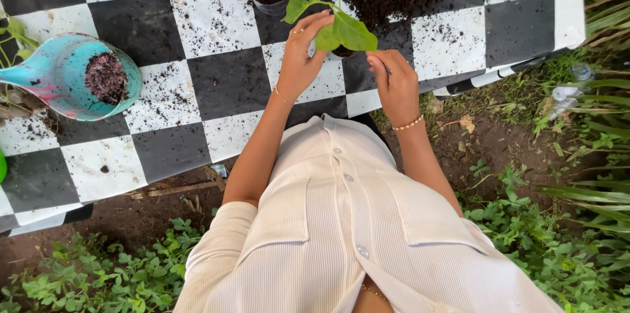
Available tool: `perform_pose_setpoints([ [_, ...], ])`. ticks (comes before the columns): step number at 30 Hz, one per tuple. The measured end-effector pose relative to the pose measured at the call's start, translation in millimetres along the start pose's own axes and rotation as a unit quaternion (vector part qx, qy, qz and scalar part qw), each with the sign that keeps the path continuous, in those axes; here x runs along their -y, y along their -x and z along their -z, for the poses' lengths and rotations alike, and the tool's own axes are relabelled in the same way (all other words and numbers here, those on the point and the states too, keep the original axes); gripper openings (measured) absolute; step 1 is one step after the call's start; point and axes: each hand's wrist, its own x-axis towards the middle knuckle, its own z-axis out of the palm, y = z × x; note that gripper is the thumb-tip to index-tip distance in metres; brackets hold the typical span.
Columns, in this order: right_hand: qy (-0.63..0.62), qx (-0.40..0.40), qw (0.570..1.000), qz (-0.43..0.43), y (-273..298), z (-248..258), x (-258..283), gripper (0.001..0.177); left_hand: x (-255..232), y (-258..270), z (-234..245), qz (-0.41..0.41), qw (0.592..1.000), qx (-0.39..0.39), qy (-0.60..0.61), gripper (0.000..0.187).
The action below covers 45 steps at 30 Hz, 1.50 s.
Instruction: The recorder is transplanting small seedlings into plastic cups using a spoon to add soil.
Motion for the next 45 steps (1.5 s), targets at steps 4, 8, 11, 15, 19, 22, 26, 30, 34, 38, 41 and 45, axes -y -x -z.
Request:
perform_pose_setpoints([
  [4, -0.022, -0.012, 1.000, 0.004, -5, 1, -3, 0.011, 0, -1, 1, -0.003, 1.000, -0.009, 0.009, 0.050],
  [8, -0.026, -0.007, 0.999, -0.025, -6, -3, -20, 0.011, 4, 2, 1, -0.007, 1.000, -0.012, 0.012, 0.050],
  [11, -0.031, -0.034, 0.999, -0.029, -5, 0, -13, 0.012, 7, 3, 2, -0.009, 1.000, -0.013, 0.016, 0.051],
  [15, 0.013, -0.013, 1.000, -0.025, -6, 1, -1, 0.012, 5, 3, 0, 0.009, 0.999, -0.002, 0.037, 0.043],
  [19, 0.030, -0.025, 0.999, -0.025, 3, -4, -2, 0.018, 12, 7, -6, 0.005, 0.999, 0.000, 0.043, 0.050],
  [22, 0.035, -0.023, 0.999, -0.025, 5, -8, -1, 0.014, 12, 7, -5, 0.003, 0.999, 0.001, 0.042, 0.053],
  [26, 0.044, -0.073, 0.996, -0.006, 10, -6, 13, 0.011, 13, 9, -3, 0.049, 0.992, -0.002, 0.115, 0.039],
  [30, 0.069, -0.127, 0.989, -0.021, 18, -4, 26, 0.011, 6, 8, 1, 0.089, 0.965, -0.010, 0.245, 0.057],
  [34, 0.071, -0.129, 0.989, -0.008, 22, -7, 24, 0.011, -14, 1, 9, 0.102, 0.960, 0.009, 0.259, 0.062],
  [38, 0.091, -0.049, 0.994, 0.016, 12, -16, 21, 0.010, -20, -1, 8, 0.086, 0.955, 0.037, 0.281, 0.070],
  [41, 0.112, -0.029, 0.993, 0.024, 7, -19, 30, 0.009, -23, -2, 9, 0.068, 0.962, 0.034, 0.263, 0.064],
  [45, 0.116, -0.037, 0.991, 0.059, 10, -17, 26, 0.007, -12, 1, 6, 0.091, 0.970, 0.014, 0.225, 0.060],
])
